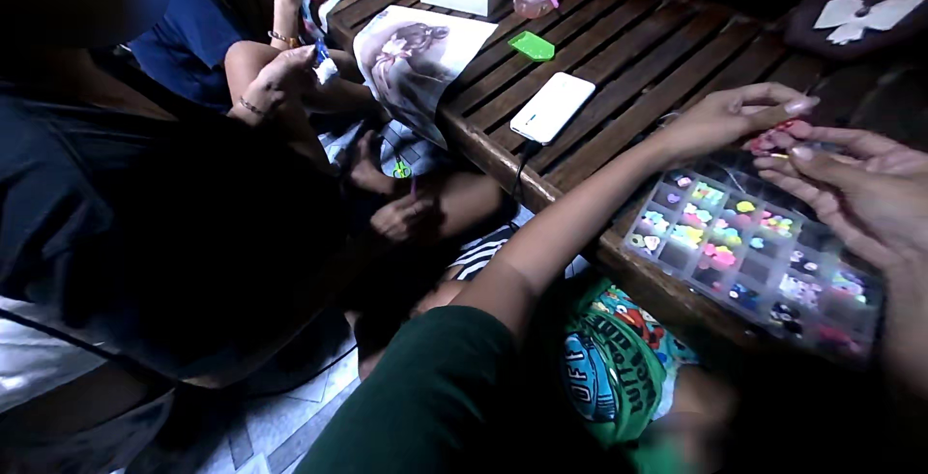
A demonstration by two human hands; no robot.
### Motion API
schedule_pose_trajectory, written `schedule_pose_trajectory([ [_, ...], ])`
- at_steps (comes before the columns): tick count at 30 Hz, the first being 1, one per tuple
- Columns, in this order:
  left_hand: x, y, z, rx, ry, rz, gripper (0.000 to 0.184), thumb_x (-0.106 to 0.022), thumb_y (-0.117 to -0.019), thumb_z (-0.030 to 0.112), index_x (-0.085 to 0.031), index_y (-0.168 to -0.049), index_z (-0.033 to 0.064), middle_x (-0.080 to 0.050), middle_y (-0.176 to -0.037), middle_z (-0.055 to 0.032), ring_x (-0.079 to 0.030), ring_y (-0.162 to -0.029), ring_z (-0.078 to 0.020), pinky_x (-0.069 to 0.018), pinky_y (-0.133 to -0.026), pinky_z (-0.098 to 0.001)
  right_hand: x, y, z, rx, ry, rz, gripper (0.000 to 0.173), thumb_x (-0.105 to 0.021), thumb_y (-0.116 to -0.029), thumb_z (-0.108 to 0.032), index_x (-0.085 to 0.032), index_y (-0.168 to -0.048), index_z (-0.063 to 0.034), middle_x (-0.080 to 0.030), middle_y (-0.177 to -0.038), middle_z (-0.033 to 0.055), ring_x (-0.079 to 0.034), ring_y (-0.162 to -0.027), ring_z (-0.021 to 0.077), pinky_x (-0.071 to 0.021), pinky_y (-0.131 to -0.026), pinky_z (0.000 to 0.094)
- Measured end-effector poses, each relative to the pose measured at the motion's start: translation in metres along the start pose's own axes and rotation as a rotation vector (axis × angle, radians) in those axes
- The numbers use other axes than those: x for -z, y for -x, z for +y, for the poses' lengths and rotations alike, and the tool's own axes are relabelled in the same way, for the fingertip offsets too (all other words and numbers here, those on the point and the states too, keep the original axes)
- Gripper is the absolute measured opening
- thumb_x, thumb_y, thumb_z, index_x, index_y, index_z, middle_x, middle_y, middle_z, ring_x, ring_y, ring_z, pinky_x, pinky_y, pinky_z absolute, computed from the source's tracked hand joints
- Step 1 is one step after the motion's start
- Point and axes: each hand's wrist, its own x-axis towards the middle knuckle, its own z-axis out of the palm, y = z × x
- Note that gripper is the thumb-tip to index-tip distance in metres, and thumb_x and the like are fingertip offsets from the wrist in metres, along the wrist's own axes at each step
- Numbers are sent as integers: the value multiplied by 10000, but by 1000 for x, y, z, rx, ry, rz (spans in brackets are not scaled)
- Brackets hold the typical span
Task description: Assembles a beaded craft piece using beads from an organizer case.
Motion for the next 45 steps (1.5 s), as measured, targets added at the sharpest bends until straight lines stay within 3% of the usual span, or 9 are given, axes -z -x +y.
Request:
schedule_pose_trajectory([
  [5, -2, -1, 0, -8, 39, 2, 158, -498, -1050, -3, -582, -1111, -122, -590, -795, -64, -507, -635, -43, -467, -597, -201, -4, 1, -1, -29, 34, -12, 284, -545, -1012, 17, -572, -1264, -110, -708, -997, -71, -716, -867, 37, -609, -791, 213],
  [10, -2, -1, -1, 9, 58, -13, 148, -529, -1023, -42, -604, -1098, -146, -605, -796, -92, -527, -632, -64, -489, -608, -214, -4, 0, 1, -2, 60, 28, 260, -594, -993, -10, -564, -1229, -115, -668, -1015, -93, -693, -885, 5, -603, -805, 210],
  [17, -1, 0, -1, 40, 61, 24, 162, -563, -1015, -27, -617, -1125, -133, -653, -843, -110, -565, -670, -63, -515, -650, -217, 7, -10, 11, 291, 97, 52, 296, -627, -1004, -187, -620, -1295, -130, -682, -1161, -80, -665, -1023, 23, -567, -875, 218],
  [20, -3, 1, 0, 72, 65, 0, 172, -581, -990, -65, -580, -1142, -143, -632, -783, -100, -555, -621, -57, -501, -595, -202, 5, -8, 9, 300, 171, 75, 287, -650, -998, -215, -642, -1262, -104, -670, -1137, -96, -643, -981, -24, -548, -874, 191],
  [23, -2, 0, -1, 124, 31, -34, 181, -569, -998, -60, -580, -1160, -140, -626, -772, -89, -537, -604, -49, -482, -573, -196, 7, -11, 15, 340, 261, 88, 284, -688, -971, -203, -671, -1195, -29, -664, -1138, -32, -623, -993, -24, -524, -941, 212],
  [26, -2, 1, -1, 138, 64, -48, 170, -568, -993, -73, -577, -1147, -143, -616, -756, -84, -541, -596, -46, -496, -573, -193, 8, -10, 15, 353, 250, 101, 225, -698, -959, -158, -682, -1144, -32, -667, -1103, -44, -630, -985, -21, -526, -952, 214],
  [33, -2, 5, 8, 159, 35, -84, 169, -520, -1041, -7, -600, -1149, -109, -617, -815, -61, -531, -641, -37, -482, -612, -184, -11, 8, -5, 283, 129, 181, 81, -658, -974, -92, -668, -1054, -101, -691, -977, -144, -646, -855, -69, -554, -791, 150],
  [39, 0, 4, 3, 150, 21, -101, 181, -492, -1059, 28, -618, -1142, -71, -633, -829, -21, -534, -630, -10, -471, -587, -157, -18, 13, -14, 233, 117, 206, 121, -613, -1013, -114, -671, -1094, -46, -692, -981, -72, -640, -839, -34, -549, -774, 177],
  [45, 3, 4, 0, 171, 21, -115, 179, -510, -1057, 42, -674, -1065, -28, -668, -799, 13, -583, -657, -4, -511, -648, -159, -15, 10, -15, 294, 209, 260, 155, -658, -992, -145, -687, -1083, -23, -675, -1005, -13, -605, -817, -23, -519, -755, 174],
])
